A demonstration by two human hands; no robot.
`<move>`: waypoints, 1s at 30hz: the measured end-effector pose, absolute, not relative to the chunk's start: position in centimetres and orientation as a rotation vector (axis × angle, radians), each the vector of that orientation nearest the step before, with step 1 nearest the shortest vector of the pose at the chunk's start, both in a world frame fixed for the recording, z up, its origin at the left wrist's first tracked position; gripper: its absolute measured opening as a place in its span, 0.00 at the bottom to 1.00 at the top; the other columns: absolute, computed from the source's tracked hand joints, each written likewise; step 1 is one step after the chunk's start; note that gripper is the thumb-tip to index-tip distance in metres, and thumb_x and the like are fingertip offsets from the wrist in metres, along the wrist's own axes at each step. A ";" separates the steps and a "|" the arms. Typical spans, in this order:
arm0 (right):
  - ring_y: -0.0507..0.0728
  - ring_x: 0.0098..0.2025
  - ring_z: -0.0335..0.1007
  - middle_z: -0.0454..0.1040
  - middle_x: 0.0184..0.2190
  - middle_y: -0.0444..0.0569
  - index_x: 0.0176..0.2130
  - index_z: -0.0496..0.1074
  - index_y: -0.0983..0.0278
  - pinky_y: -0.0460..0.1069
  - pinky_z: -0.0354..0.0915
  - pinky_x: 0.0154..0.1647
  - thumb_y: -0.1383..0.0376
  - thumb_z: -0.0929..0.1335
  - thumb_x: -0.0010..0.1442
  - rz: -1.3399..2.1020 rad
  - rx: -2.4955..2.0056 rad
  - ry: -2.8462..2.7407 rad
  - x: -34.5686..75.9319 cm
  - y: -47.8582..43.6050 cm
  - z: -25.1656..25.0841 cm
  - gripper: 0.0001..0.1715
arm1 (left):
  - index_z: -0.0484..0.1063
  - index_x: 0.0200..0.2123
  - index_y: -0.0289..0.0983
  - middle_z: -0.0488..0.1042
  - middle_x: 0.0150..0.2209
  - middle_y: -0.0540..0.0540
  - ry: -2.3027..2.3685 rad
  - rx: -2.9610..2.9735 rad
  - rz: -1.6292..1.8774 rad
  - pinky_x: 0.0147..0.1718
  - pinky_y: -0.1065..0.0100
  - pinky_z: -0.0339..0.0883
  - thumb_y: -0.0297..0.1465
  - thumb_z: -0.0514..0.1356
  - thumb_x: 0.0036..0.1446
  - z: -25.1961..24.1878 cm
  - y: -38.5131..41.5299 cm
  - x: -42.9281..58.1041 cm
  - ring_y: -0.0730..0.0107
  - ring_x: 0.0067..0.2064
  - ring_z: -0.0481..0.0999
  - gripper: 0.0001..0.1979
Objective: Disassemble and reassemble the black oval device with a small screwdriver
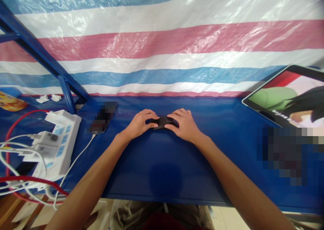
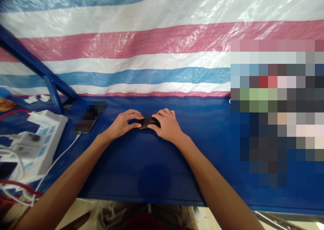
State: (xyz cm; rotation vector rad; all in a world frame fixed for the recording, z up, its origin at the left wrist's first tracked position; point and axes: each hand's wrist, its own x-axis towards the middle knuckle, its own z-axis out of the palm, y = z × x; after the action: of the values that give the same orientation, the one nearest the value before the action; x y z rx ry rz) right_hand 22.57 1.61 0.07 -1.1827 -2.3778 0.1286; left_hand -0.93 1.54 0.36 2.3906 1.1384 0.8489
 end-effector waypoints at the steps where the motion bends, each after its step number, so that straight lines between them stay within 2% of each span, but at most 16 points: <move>1: 0.61 0.46 0.63 0.74 0.42 0.52 0.43 0.74 0.62 0.55 0.53 0.45 0.49 0.66 0.60 0.135 -1.183 -2.374 22.6 1.6 0.1 0.21 | 0.77 0.40 0.38 0.76 0.43 0.43 1.151 2.403 0.880 0.49 0.59 0.66 0.37 0.62 0.58 0.2 1.5 -0.9 0.61 0.47 0.73 0.11; 7: 0.60 0.45 0.63 0.74 0.42 0.51 0.43 0.73 0.62 0.54 0.54 0.45 0.49 0.66 0.60 0.170 -1.178 -2.360 22.5 1.7 -0.1 0.21 | 0.78 0.38 0.38 0.77 0.37 0.44 1.237 2.368 0.908 0.43 0.62 0.67 0.32 0.57 0.61 -0.1 1.4 -0.2 0.64 0.40 0.75 0.09; 14: 0.60 0.45 0.64 0.74 0.42 0.52 0.44 0.73 0.62 0.54 0.53 0.46 0.50 0.66 0.60 0.171 -1.173 -2.374 22.5 1.8 -0.2 0.21 | 0.77 0.37 0.38 0.72 0.34 0.48 1.309 2.115 0.998 0.39 0.67 0.67 0.27 0.59 0.57 -0.5 1.5 0.4 0.69 0.36 0.74 0.07; 19: 0.60 0.44 0.65 0.74 0.41 0.51 0.43 0.73 0.62 0.54 0.54 0.45 0.50 0.66 0.60 0.183 -1.179 -2.363 22.5 1.7 -0.2 0.21 | 0.77 0.38 0.38 0.73 0.37 0.46 1.221 2.085 0.967 0.42 0.65 0.68 0.24 0.56 0.57 -0.4 1.5 0.1 0.68 0.40 0.74 0.11; 24: 0.60 0.44 0.65 0.74 0.41 0.51 0.43 0.73 0.62 0.54 0.53 0.45 0.50 0.66 0.60 0.186 -1.170 -2.369 22.6 1.7 -0.2 0.21 | 0.77 0.40 0.38 0.74 0.39 0.45 1.170 2.108 0.926 0.45 0.63 0.69 0.31 0.60 0.58 0.0 1.6 -0.4 0.65 0.42 0.75 0.08; 28: 0.60 0.44 0.65 0.74 0.41 0.51 0.42 0.73 0.62 0.54 0.53 0.45 0.50 0.65 0.61 0.181 -1.189 -2.372 22.5 1.7 -0.1 0.20 | 0.73 0.43 0.38 0.70 0.48 0.43 1.118 2.222 0.825 0.51 0.60 0.66 0.41 0.66 0.52 0.1 1.3 -0.4 0.61 0.49 0.72 0.18; 30: 0.60 0.43 0.66 0.74 0.41 0.52 0.42 0.73 0.62 0.54 0.53 0.45 0.50 0.65 0.61 0.177 -1.198 -2.372 22.5 1.6 -0.1 0.20 | 0.69 0.45 0.37 0.67 0.51 0.41 1.109 2.280 0.781 0.52 0.58 0.64 0.42 0.67 0.49 0.1 1.3 -0.2 0.59 0.52 0.70 0.22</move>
State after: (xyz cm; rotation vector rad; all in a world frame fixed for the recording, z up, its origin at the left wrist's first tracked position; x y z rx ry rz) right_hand 22.48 1.64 -0.08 -1.1977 -2.3716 0.1767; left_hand -0.24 1.26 0.15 2.2799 1.1087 0.7812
